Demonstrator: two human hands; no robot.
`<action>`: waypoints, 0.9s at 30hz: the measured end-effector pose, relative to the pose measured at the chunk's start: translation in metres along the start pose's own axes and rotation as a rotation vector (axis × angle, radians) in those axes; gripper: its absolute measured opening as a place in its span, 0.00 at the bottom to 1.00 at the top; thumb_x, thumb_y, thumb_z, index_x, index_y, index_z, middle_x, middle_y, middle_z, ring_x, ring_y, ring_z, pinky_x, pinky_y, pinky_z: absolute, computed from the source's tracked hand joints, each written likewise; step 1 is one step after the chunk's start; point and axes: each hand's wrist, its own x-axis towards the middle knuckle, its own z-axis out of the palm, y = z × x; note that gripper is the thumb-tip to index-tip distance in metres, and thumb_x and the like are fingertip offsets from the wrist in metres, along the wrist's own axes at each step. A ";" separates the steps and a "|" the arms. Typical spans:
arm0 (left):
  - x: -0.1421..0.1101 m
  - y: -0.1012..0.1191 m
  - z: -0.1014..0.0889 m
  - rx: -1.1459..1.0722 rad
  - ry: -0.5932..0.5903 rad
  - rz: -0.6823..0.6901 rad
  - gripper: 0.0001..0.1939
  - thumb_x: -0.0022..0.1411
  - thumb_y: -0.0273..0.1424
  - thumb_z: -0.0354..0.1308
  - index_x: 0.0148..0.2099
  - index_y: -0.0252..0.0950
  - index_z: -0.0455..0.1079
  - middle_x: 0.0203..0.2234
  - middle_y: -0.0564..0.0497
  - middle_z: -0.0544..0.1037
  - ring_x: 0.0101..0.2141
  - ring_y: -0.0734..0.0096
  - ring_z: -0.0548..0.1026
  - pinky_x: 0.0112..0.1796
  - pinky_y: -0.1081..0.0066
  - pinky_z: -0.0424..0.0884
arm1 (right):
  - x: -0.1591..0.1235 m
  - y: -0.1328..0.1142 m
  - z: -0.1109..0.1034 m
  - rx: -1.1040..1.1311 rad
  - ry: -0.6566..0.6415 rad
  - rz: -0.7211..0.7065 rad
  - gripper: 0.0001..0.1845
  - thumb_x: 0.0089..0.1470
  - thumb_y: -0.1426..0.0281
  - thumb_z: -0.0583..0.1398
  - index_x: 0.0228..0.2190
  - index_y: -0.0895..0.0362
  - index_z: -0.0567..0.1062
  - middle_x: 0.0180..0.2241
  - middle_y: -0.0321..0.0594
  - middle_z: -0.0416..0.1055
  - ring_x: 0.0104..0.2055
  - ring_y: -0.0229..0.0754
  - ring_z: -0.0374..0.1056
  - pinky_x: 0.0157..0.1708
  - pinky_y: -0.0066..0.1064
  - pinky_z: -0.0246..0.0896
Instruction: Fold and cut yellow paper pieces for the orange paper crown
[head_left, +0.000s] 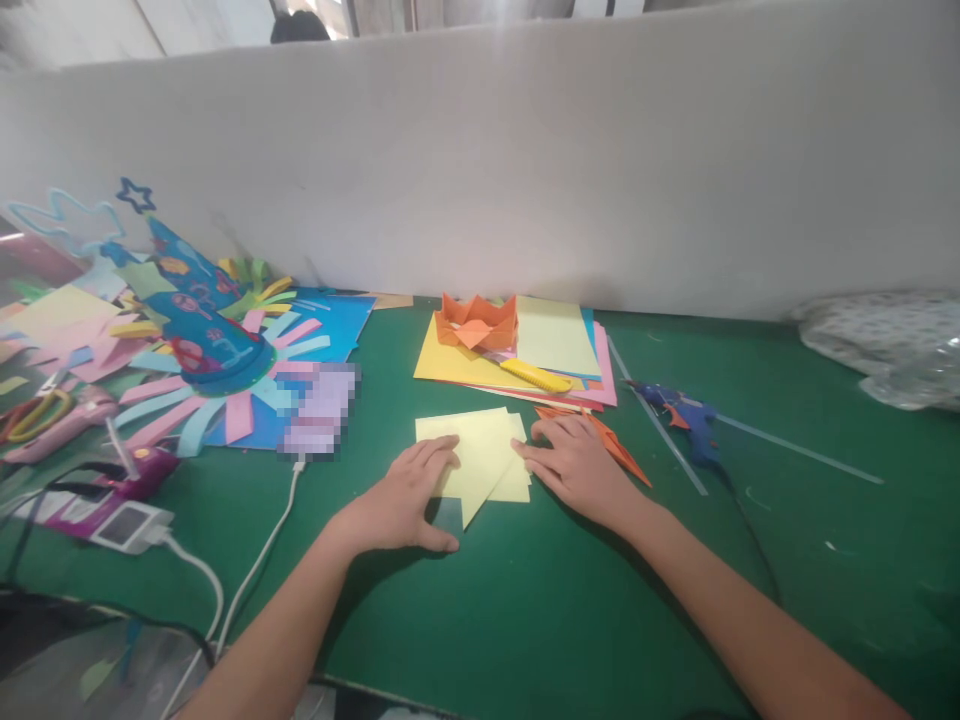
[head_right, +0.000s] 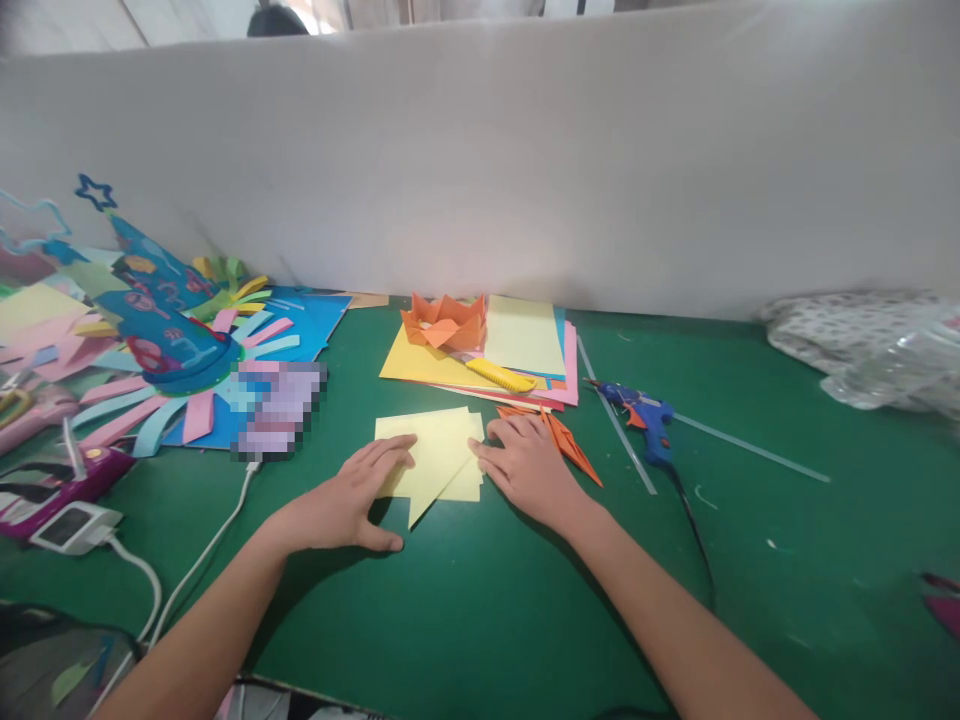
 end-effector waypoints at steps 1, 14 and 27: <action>0.001 -0.001 0.000 -0.006 -0.005 0.002 0.34 0.46 0.45 0.66 0.52 0.40 0.58 0.62 0.42 0.53 0.61 0.52 0.51 0.57 0.53 0.54 | 0.000 0.000 0.000 -0.003 0.001 -0.003 0.16 0.61 0.65 0.52 0.47 0.45 0.74 0.39 0.41 0.68 0.42 0.46 0.58 0.42 0.39 0.50; 0.010 0.015 0.005 0.055 0.082 -0.104 0.22 0.51 0.41 0.63 0.43 0.38 0.60 0.57 0.41 0.60 0.57 0.53 0.58 0.55 0.52 0.55 | -0.001 -0.013 -0.003 -0.016 0.000 -0.109 0.14 0.61 0.67 0.52 0.44 0.52 0.75 0.42 0.44 0.68 0.44 0.47 0.58 0.45 0.42 0.48; 0.002 0.021 0.013 0.038 0.130 0.060 0.11 0.57 0.28 0.59 0.43 0.38 0.65 0.45 0.47 0.67 0.48 0.63 0.65 0.49 0.60 0.64 | -0.002 -0.044 -0.006 0.230 -0.106 -0.285 0.14 0.62 0.67 0.51 0.45 0.51 0.73 0.41 0.41 0.69 0.47 0.44 0.58 0.50 0.42 0.44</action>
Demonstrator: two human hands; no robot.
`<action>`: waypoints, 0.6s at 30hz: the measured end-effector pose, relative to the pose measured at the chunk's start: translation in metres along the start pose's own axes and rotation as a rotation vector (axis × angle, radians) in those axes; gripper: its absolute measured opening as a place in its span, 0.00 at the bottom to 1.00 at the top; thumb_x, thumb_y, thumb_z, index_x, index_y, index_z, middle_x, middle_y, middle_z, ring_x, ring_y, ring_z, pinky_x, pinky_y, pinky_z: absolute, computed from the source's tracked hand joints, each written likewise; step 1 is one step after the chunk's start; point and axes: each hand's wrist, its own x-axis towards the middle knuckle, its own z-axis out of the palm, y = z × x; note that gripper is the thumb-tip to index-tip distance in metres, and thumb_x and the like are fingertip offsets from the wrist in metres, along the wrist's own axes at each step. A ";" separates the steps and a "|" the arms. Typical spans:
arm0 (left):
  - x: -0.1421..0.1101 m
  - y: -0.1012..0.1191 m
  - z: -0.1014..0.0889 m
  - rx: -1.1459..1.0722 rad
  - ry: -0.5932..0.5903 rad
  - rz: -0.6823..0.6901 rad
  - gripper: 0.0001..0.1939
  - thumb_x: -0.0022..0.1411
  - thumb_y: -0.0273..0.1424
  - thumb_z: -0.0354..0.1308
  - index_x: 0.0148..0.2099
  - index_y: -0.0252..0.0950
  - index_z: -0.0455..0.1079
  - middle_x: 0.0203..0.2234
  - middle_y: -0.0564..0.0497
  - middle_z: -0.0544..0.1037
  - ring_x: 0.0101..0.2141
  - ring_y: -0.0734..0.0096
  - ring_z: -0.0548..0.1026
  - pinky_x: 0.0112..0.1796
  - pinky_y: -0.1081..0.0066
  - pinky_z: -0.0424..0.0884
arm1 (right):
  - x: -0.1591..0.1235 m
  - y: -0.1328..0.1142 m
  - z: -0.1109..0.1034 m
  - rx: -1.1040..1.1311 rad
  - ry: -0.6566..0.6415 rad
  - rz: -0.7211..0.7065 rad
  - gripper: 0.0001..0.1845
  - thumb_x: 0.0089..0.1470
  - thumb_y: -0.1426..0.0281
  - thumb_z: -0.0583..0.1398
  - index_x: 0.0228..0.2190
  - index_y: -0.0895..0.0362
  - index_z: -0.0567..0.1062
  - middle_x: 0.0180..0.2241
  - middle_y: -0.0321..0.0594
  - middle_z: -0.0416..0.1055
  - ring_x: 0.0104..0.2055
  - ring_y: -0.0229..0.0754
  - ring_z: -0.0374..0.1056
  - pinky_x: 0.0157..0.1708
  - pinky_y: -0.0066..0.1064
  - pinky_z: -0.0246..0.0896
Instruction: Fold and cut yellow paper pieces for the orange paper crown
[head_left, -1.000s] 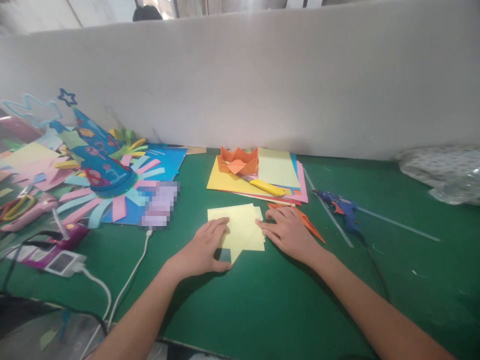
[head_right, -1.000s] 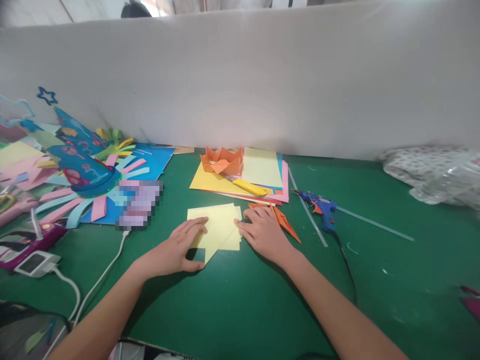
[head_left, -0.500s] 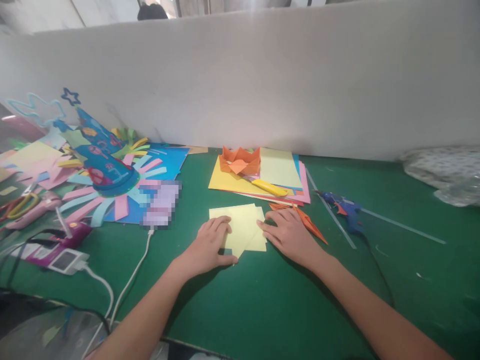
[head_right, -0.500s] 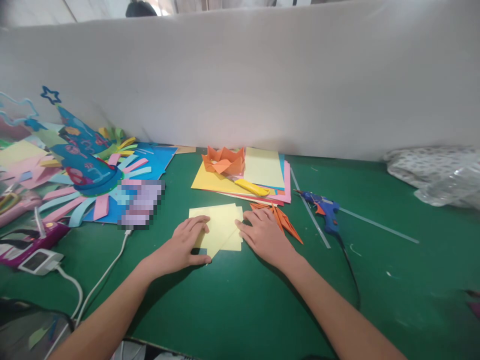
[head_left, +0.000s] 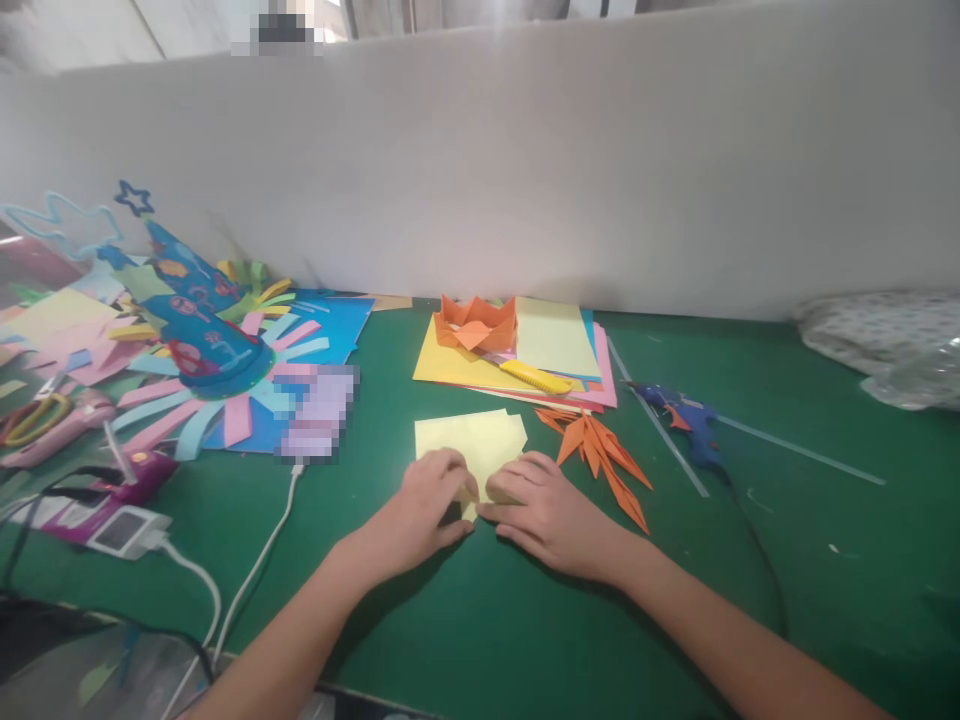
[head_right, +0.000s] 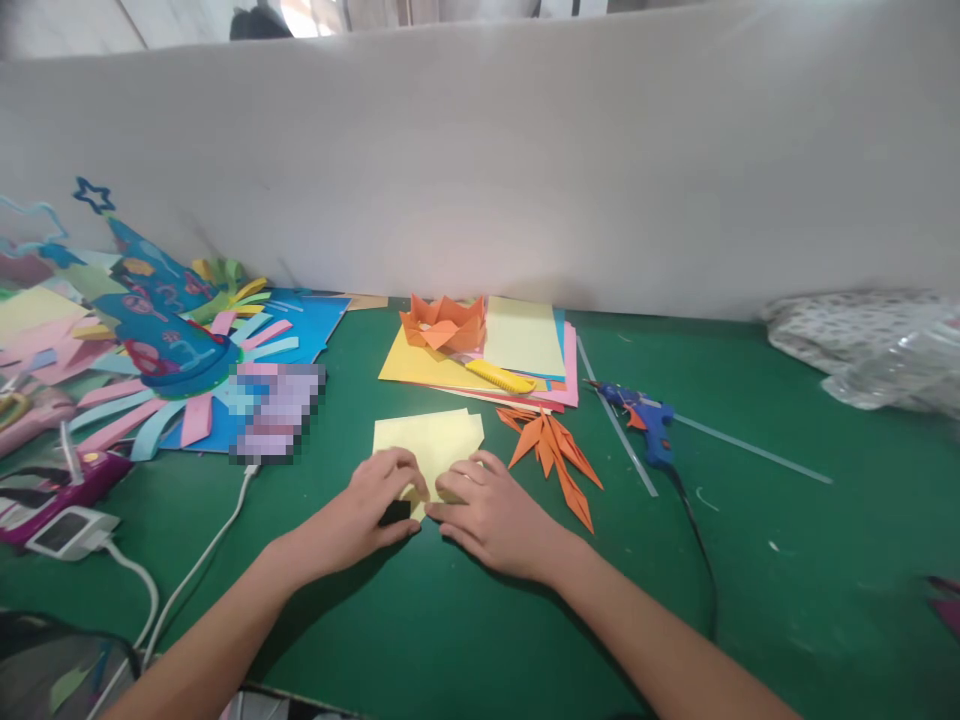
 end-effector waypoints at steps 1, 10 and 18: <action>-0.001 0.002 0.001 -0.022 -0.016 0.024 0.07 0.59 0.26 0.57 0.41 0.38 0.66 0.42 0.48 0.69 0.45 0.65 0.67 0.47 0.64 0.66 | -0.001 0.005 -0.001 -0.015 0.019 0.029 0.14 0.62 0.68 0.51 0.44 0.51 0.74 0.42 0.41 0.69 0.47 0.44 0.58 0.50 0.42 0.45; -0.029 0.021 0.033 0.226 0.104 0.034 0.16 0.64 0.25 0.49 0.54 0.35 0.63 0.48 0.44 0.71 0.49 0.61 0.70 0.50 0.61 0.69 | -0.010 0.039 -0.007 -0.168 0.141 0.262 0.14 0.60 0.68 0.52 0.40 0.50 0.77 0.44 0.41 0.71 0.48 0.46 0.62 0.48 0.43 0.50; -0.040 0.018 0.044 0.282 0.145 0.002 0.19 0.65 0.27 0.47 0.58 0.36 0.59 0.53 0.44 0.68 0.52 0.61 0.68 0.52 0.59 0.68 | 0.012 0.019 0.001 0.015 -0.040 0.080 0.21 0.64 0.66 0.46 0.57 0.51 0.63 0.59 0.37 0.60 0.61 0.44 0.52 0.59 0.44 0.45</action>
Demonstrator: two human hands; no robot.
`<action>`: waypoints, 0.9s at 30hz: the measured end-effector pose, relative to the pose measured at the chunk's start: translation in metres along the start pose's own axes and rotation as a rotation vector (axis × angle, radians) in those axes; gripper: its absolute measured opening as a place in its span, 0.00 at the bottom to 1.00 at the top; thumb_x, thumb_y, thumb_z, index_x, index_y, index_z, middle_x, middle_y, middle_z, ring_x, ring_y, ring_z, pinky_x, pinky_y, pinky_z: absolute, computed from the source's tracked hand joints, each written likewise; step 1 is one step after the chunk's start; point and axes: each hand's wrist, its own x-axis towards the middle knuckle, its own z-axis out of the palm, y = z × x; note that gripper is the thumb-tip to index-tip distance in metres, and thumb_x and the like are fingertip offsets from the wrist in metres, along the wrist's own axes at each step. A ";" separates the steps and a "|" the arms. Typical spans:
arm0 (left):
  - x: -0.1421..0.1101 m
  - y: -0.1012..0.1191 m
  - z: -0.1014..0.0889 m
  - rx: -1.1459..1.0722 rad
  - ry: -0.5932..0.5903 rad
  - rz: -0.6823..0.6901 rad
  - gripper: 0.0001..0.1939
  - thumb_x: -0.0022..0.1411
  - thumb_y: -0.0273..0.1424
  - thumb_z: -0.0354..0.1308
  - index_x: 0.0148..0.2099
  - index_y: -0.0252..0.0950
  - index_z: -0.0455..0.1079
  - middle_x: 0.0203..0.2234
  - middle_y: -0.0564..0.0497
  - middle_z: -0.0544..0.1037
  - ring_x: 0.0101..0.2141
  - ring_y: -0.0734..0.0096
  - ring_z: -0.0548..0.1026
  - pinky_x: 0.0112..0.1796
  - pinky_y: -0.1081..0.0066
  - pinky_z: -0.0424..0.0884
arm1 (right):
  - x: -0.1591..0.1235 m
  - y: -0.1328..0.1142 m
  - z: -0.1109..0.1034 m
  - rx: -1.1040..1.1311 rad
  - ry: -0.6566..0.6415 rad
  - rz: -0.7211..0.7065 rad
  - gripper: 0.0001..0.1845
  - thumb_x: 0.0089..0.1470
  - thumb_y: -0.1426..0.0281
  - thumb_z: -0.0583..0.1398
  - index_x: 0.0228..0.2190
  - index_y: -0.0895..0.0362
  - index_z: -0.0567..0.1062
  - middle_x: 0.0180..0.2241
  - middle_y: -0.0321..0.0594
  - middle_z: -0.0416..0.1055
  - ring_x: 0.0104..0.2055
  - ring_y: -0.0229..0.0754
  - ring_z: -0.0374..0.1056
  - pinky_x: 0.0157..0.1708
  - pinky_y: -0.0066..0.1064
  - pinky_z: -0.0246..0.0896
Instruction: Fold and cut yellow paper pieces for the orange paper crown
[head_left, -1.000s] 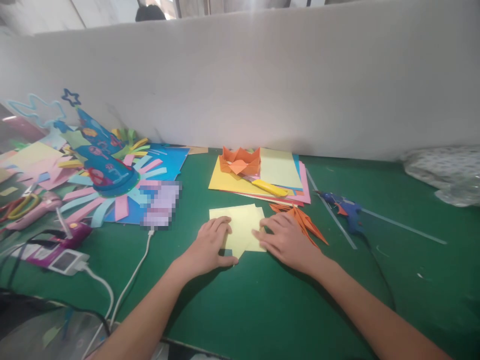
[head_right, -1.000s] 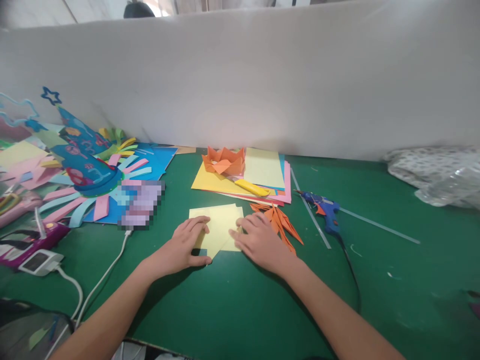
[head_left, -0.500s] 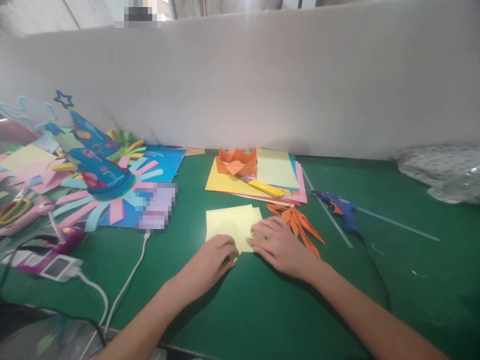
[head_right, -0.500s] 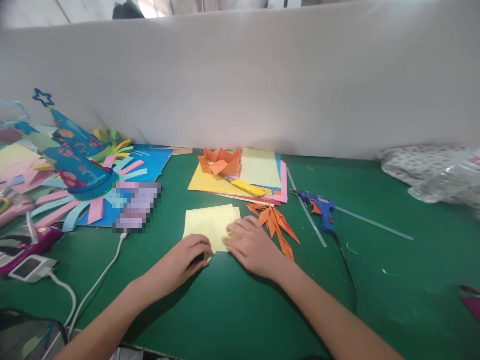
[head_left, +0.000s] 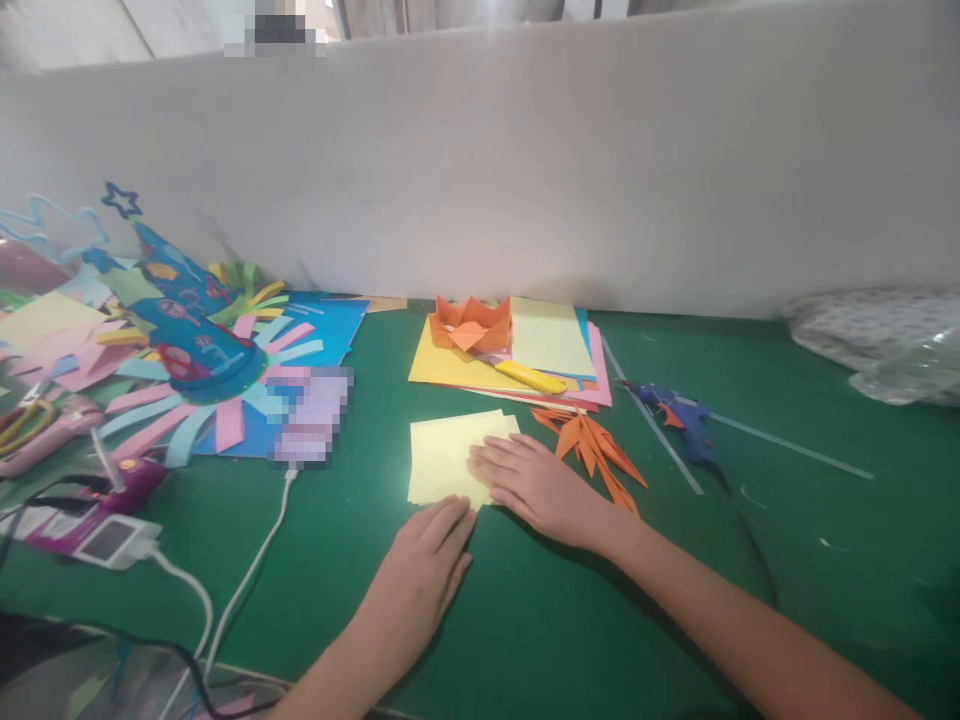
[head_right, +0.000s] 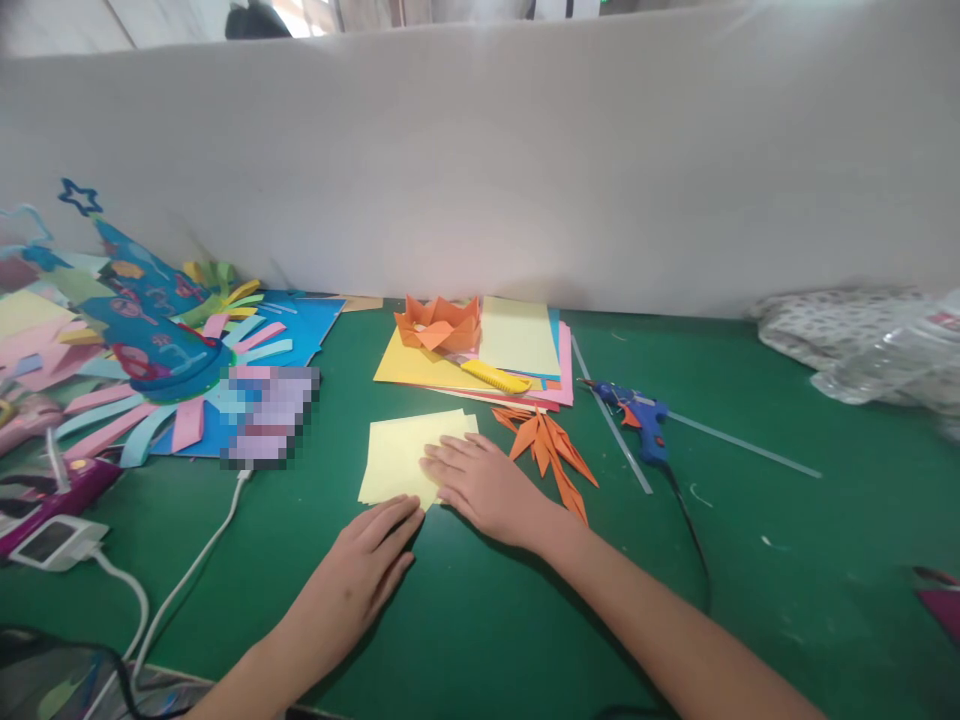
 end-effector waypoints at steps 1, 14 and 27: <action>0.000 0.000 0.000 -0.003 -0.002 -0.002 0.19 0.65 0.27 0.47 0.58 0.37 0.59 0.53 0.44 0.68 0.52 0.61 0.68 0.52 0.59 0.68 | 0.002 -0.001 0.001 0.018 -0.025 -0.003 0.22 0.64 0.66 0.46 0.57 0.52 0.62 0.59 0.37 0.59 0.62 0.44 0.51 0.59 0.43 0.45; 0.002 0.001 -0.002 -0.045 -0.045 -0.031 0.20 0.64 0.26 0.48 0.58 0.36 0.59 0.54 0.44 0.67 0.53 0.61 0.67 0.53 0.59 0.67 | 0.005 0.009 0.006 0.074 -0.053 -0.041 0.23 0.64 0.67 0.46 0.60 0.48 0.57 0.61 0.33 0.56 0.62 0.44 0.50 0.59 0.42 0.46; 0.004 0.002 -0.007 -0.048 -0.035 -0.010 0.19 0.64 0.26 0.47 0.57 0.36 0.59 0.52 0.43 0.68 0.51 0.60 0.68 0.51 0.58 0.68 | 0.005 0.005 0.005 0.052 -0.029 -0.024 0.22 0.63 0.68 0.48 0.58 0.50 0.60 0.60 0.34 0.59 0.61 0.44 0.52 0.58 0.43 0.49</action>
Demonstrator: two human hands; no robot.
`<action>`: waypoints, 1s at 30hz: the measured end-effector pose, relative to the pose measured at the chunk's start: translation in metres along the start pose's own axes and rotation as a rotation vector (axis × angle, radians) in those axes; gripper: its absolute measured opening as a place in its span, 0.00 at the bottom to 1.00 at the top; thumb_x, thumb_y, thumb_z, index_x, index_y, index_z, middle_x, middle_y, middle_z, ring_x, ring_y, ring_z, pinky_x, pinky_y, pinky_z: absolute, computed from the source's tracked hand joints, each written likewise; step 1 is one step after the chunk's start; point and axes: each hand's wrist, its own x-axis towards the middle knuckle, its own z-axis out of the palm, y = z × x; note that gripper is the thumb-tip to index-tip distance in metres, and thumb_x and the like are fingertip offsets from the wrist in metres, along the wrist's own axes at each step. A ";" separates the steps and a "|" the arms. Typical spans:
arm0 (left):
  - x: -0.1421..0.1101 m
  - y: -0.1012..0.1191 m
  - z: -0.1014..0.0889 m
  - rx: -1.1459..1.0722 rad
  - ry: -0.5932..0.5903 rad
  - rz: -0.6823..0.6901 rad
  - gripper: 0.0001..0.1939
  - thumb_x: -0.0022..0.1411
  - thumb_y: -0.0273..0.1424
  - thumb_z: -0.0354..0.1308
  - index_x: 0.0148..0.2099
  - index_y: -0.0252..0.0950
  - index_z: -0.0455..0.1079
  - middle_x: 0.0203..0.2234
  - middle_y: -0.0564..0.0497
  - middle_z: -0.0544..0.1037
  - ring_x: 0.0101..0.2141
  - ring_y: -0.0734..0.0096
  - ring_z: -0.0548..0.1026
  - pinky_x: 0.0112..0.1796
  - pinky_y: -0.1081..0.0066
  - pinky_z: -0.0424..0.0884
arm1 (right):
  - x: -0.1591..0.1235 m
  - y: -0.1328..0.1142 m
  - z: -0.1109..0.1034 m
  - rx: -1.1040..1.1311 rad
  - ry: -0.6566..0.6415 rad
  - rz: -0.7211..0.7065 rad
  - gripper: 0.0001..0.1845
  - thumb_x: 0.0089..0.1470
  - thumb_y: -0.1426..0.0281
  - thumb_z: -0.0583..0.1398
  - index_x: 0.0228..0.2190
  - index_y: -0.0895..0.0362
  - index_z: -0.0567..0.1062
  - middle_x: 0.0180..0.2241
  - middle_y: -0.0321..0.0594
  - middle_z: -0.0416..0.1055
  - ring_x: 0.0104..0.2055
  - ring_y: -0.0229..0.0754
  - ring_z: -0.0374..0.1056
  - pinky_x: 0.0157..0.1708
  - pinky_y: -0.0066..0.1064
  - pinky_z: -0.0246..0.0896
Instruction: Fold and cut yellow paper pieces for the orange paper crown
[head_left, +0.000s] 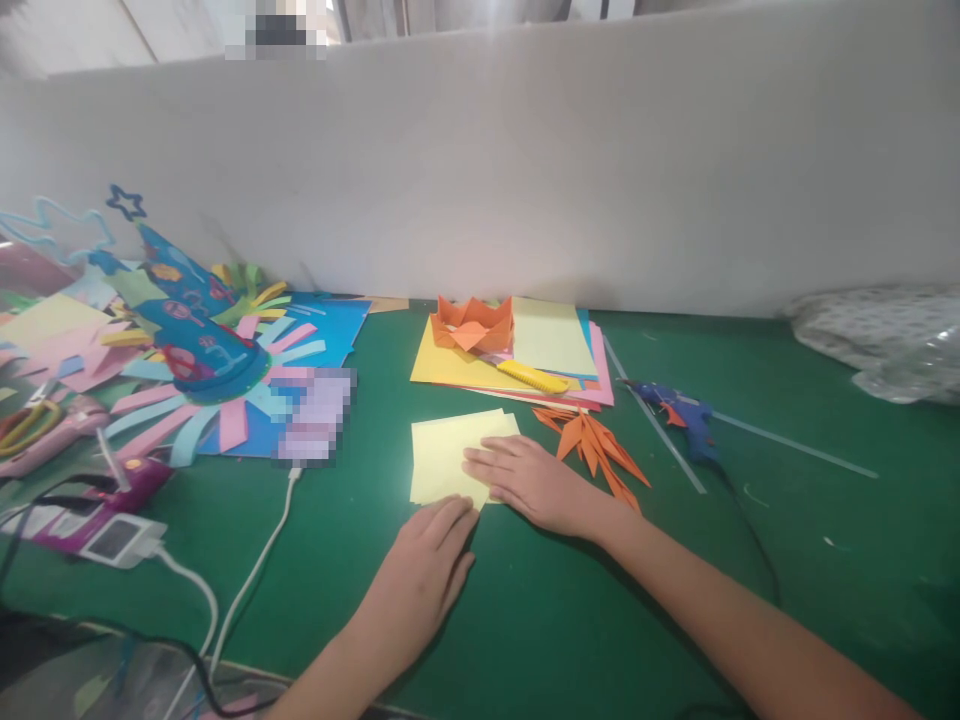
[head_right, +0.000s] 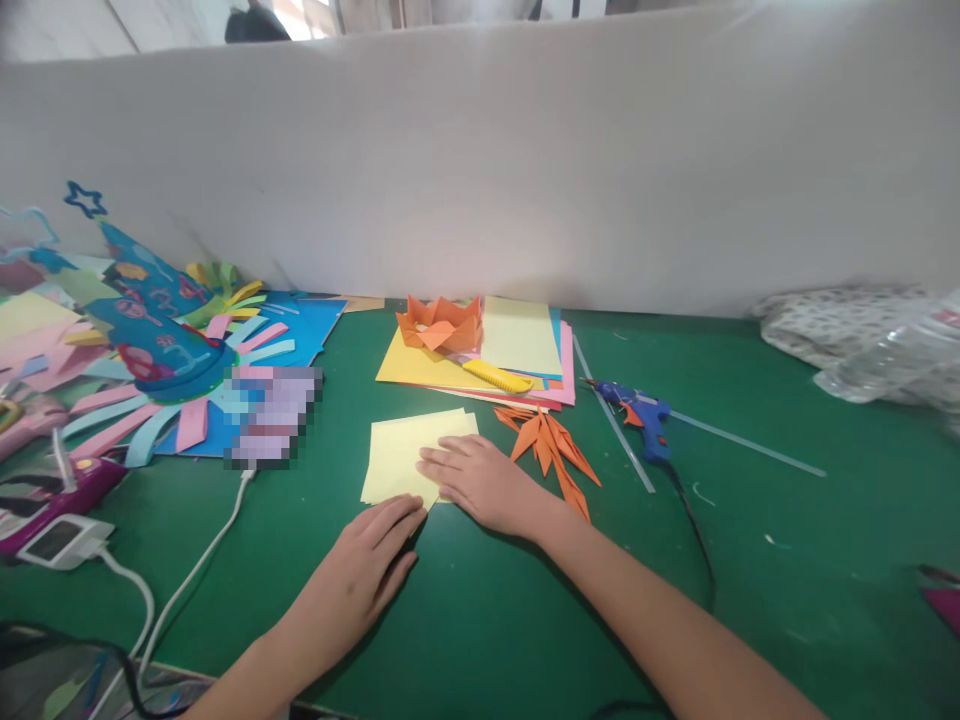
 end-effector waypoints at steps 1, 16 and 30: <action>0.000 0.001 -0.001 0.004 -0.001 0.002 0.19 0.64 0.26 0.47 0.57 0.36 0.59 0.52 0.43 0.68 0.51 0.60 0.68 0.51 0.58 0.68 | 0.000 0.000 0.000 -0.004 -0.002 -0.004 0.23 0.63 0.68 0.48 0.58 0.50 0.60 0.60 0.35 0.58 0.61 0.44 0.52 0.58 0.43 0.49; 0.051 -0.017 -0.013 -0.036 -0.067 0.072 0.12 0.64 0.24 0.50 0.29 0.34 0.69 0.26 0.51 0.73 0.31 0.69 0.70 0.35 0.68 0.67 | 0.001 0.000 0.000 0.064 0.007 0.030 0.21 0.64 0.67 0.46 0.57 0.48 0.63 0.59 0.34 0.60 0.60 0.43 0.53 0.58 0.43 0.49; 0.053 -0.022 -0.012 -0.139 -0.039 0.084 0.05 0.60 0.24 0.55 0.31 0.35 0.68 0.35 0.50 0.75 0.37 0.68 0.71 0.37 0.70 0.67 | 0.007 -0.005 0.002 0.073 0.080 0.085 0.19 0.61 0.63 0.52 0.53 0.48 0.68 0.56 0.36 0.65 0.57 0.44 0.57 0.55 0.43 0.51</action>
